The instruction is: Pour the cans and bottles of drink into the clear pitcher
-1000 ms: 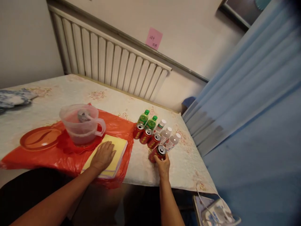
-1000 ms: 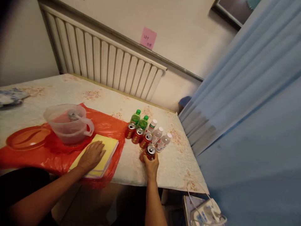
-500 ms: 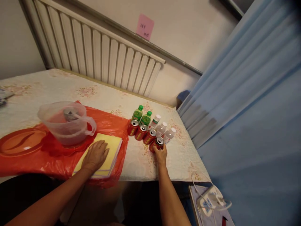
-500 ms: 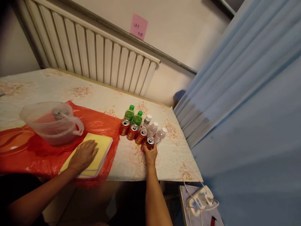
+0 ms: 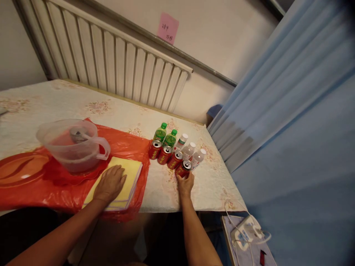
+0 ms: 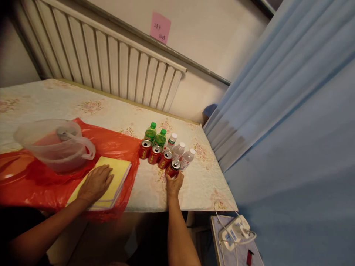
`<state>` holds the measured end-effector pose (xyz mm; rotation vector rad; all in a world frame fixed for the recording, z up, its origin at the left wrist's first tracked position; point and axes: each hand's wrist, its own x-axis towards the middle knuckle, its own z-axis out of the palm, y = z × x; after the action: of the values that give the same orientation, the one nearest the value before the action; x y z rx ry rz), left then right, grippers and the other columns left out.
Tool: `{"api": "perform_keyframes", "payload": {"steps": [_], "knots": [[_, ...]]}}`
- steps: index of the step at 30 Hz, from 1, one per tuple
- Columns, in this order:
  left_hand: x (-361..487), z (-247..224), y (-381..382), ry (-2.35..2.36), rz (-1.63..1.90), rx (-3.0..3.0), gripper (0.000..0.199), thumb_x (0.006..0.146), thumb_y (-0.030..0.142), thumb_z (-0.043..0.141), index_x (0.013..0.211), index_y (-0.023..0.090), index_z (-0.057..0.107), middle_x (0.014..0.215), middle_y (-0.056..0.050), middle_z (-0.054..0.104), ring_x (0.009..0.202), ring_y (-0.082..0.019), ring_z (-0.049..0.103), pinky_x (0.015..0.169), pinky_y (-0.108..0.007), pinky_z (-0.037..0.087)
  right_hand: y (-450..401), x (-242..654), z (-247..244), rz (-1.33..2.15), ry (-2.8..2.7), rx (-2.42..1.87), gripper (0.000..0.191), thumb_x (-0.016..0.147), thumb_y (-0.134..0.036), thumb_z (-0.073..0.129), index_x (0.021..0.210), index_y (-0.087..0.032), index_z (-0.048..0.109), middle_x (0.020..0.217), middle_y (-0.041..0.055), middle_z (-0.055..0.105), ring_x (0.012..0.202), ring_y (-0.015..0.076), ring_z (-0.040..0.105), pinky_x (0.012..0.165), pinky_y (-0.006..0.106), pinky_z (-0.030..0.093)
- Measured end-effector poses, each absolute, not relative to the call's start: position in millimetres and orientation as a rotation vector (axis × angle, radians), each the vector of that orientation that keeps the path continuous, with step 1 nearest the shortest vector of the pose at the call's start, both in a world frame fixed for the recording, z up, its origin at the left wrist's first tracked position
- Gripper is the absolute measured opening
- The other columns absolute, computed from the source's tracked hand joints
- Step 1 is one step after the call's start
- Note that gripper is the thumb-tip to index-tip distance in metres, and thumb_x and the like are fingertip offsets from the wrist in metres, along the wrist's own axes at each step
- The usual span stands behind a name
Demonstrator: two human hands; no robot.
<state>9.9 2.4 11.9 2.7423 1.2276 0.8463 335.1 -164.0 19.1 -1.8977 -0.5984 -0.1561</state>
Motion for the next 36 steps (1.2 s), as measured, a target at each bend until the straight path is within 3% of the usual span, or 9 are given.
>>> {"api": "perform_keyframes", "payload": {"steps": [13,18,24,36], "knots": [[10,11,2,1.232,0.841,2.741,0.044,0.098,0.039,0.039,0.118,0.011,0.067,0.132,-0.021,0.064,0.127,-0.036,0.055,0.109,-0.053,0.042,-158,347,9,-0.138,-0.532,-1.859,0.053,0.065,-0.039,0.073,0.112,-0.013,0.064,0.105,0.0135,0.072,0.090,0.0255,0.066,0.082,0.036,0.052],[10,11,3,1.220,0.863,2.735,0.043,0.097,0.039,0.040,0.117,0.012,0.067,0.131,-0.021,0.065,0.126,-0.036,0.056,0.109,-0.053,0.042,-156,348,5,-0.117,-0.472,-1.865,0.044,0.066,-0.040,0.074,0.101,-0.016,0.063,0.093,0.0091,0.072,0.076,0.0219,0.065,0.072,0.032,0.052],[10,12,2,1.221,0.846,2.737,0.043,0.097,0.038,0.040,0.117,0.011,0.067,0.131,-0.021,0.065,0.125,-0.036,0.056,0.109,-0.053,0.043,-155,351,4,-0.143,-0.465,-1.893,0.036,0.065,-0.041,0.074,0.089,-0.018,0.061,0.088,0.0070,0.068,0.075,0.0214,0.061,0.072,0.032,0.049],[10,12,2,1.221,0.856,2.729,0.042,0.097,0.038,0.040,0.116,0.012,0.067,0.131,-0.021,0.065,0.125,-0.036,0.056,0.108,-0.054,0.043,-156,348,9,-0.140,-0.467,-1.905,0.034,0.067,-0.040,0.076,0.089,-0.019,0.061,0.083,0.0042,0.068,0.070,0.0196,0.059,0.067,0.029,0.047]]}}
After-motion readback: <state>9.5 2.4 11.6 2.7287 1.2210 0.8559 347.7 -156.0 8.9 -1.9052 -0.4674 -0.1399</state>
